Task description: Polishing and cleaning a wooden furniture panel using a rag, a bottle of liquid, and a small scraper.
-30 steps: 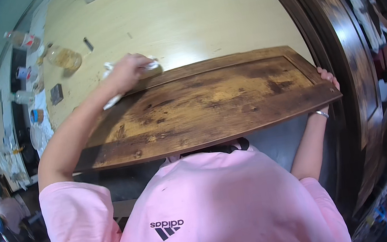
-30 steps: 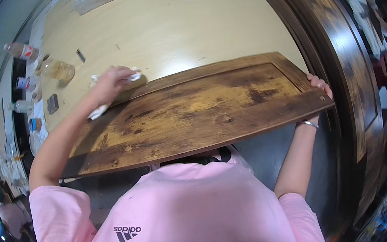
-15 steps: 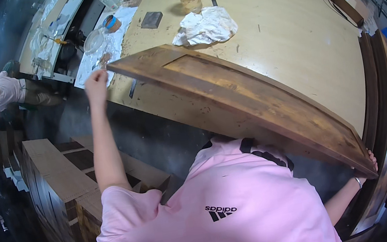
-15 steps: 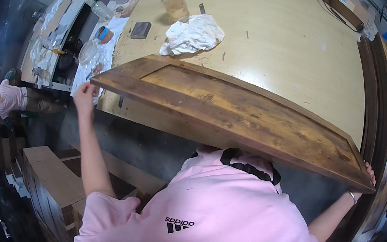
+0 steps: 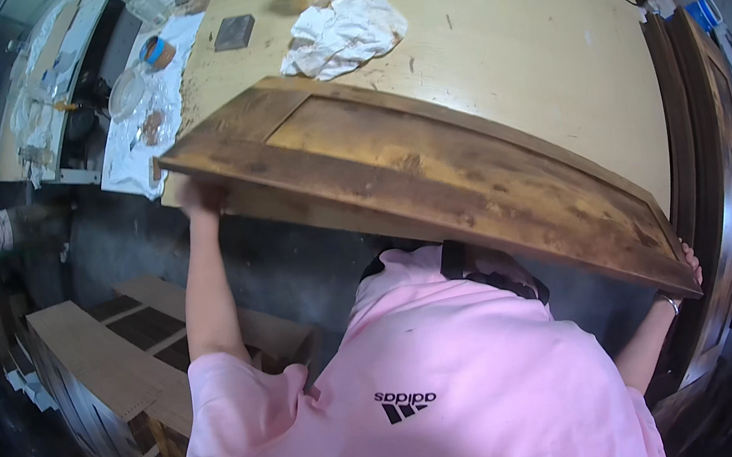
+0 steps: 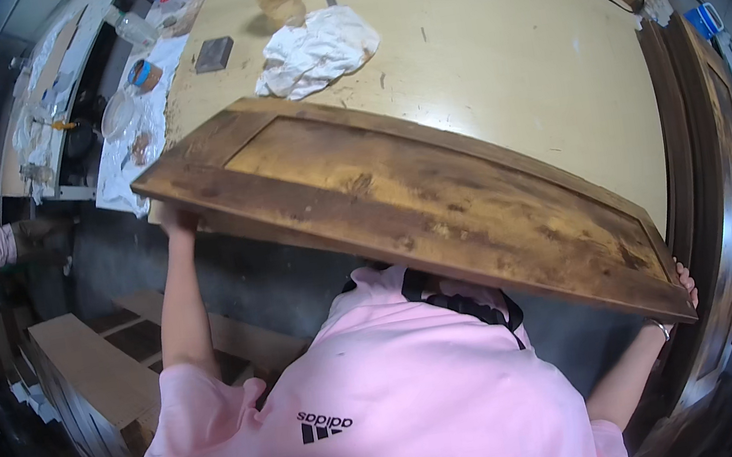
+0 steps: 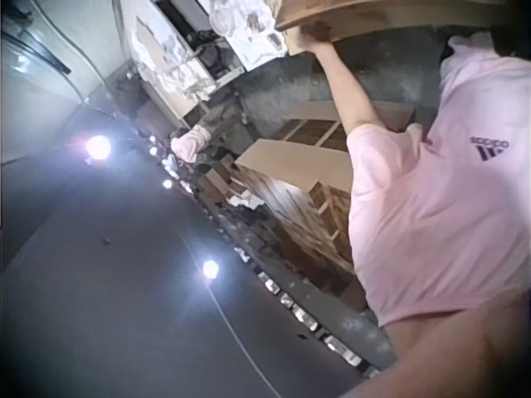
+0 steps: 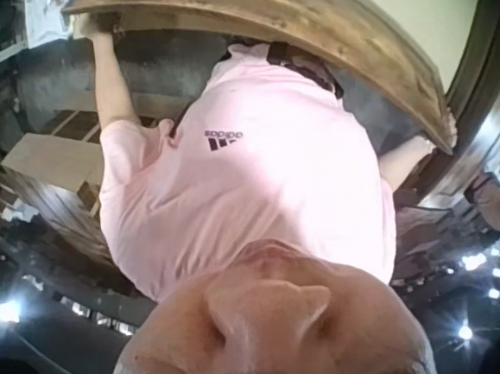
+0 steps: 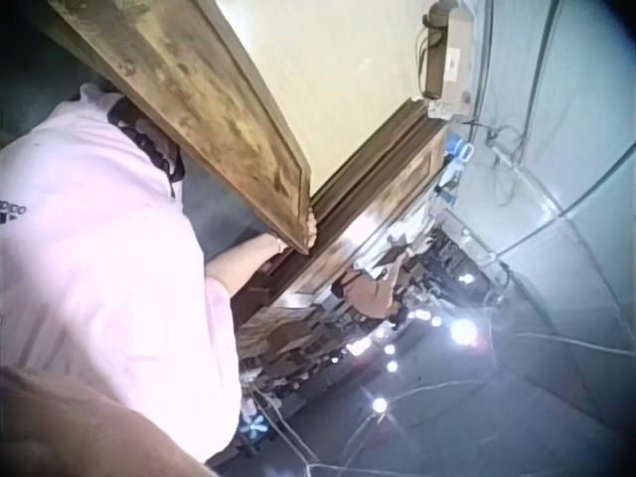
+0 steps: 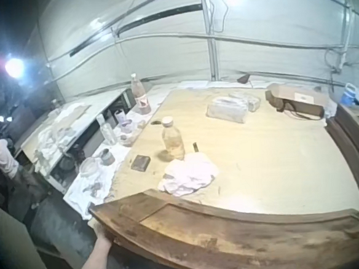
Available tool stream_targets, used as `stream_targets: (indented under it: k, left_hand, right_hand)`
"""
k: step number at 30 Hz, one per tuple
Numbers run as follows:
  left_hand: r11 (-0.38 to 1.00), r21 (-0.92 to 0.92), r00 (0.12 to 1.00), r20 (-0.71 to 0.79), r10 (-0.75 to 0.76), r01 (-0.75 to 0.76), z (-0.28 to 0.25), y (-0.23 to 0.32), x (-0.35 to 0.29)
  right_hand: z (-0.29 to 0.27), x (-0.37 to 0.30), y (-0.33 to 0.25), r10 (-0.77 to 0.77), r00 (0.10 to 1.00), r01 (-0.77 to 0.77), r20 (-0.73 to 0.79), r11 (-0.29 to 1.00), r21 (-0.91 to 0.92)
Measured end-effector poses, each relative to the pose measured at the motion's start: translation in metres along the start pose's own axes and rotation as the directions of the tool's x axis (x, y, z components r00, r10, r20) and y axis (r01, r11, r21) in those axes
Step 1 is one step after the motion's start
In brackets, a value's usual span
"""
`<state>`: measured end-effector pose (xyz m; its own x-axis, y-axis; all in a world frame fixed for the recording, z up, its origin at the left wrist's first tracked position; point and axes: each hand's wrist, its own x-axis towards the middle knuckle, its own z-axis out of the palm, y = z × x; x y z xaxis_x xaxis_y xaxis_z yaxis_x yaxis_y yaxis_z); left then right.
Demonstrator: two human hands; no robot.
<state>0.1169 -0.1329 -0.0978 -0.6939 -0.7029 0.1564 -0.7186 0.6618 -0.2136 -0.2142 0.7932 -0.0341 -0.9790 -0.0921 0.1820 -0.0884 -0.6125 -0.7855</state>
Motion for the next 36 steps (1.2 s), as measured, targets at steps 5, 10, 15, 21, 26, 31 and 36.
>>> stream_targets:
  k: [5,10,15,21,26,31,36]
  left_hand:
    - [-0.632,-0.751,0.717,0.546,-0.434,0.190,-0.076,-0.041,0.022]
    - [-0.773,-0.620,0.950,0.301,-0.082,0.129,-0.136,-0.009,0.033]
    - [-0.751,-0.592,0.780,0.602,-0.172,0.292,-0.142,0.039,0.052]
    - [-0.652,-0.715,0.829,0.507,-0.235,0.253,-0.141,0.039,0.066]
    - [-0.573,-0.783,0.828,0.474,-0.300,0.241,-0.152,0.025,0.060]
    - [-0.399,-0.871,0.863,0.415,-0.288,0.286,-0.172,0.002,0.040]
    - [0.197,-0.979,0.963,-0.001,-0.271,0.054,-0.248,-0.006,0.080]
  right_hand:
    - [-0.029,0.001,-0.016,0.012,0.995,-0.019,0.103,0.998,0.067]
    - [0.003,0.007,0.000,-0.033,0.999,0.029,0.039,0.995,0.098]
    - [0.032,0.005,0.005,-0.046,0.986,0.062,-0.161,0.993,0.098]
    - [0.032,0.011,0.004,-0.030,0.993,0.042,-0.114,0.994,0.101]
    - [0.029,0.013,-0.009,0.046,0.991,-0.039,-0.128,0.997,0.061]
    - [0.088,0.010,0.006,-0.153,0.890,0.137,-0.429,0.988,-0.068]
    - [0.039,0.011,0.000,-0.157,0.987,0.159,-0.040,0.985,0.070]
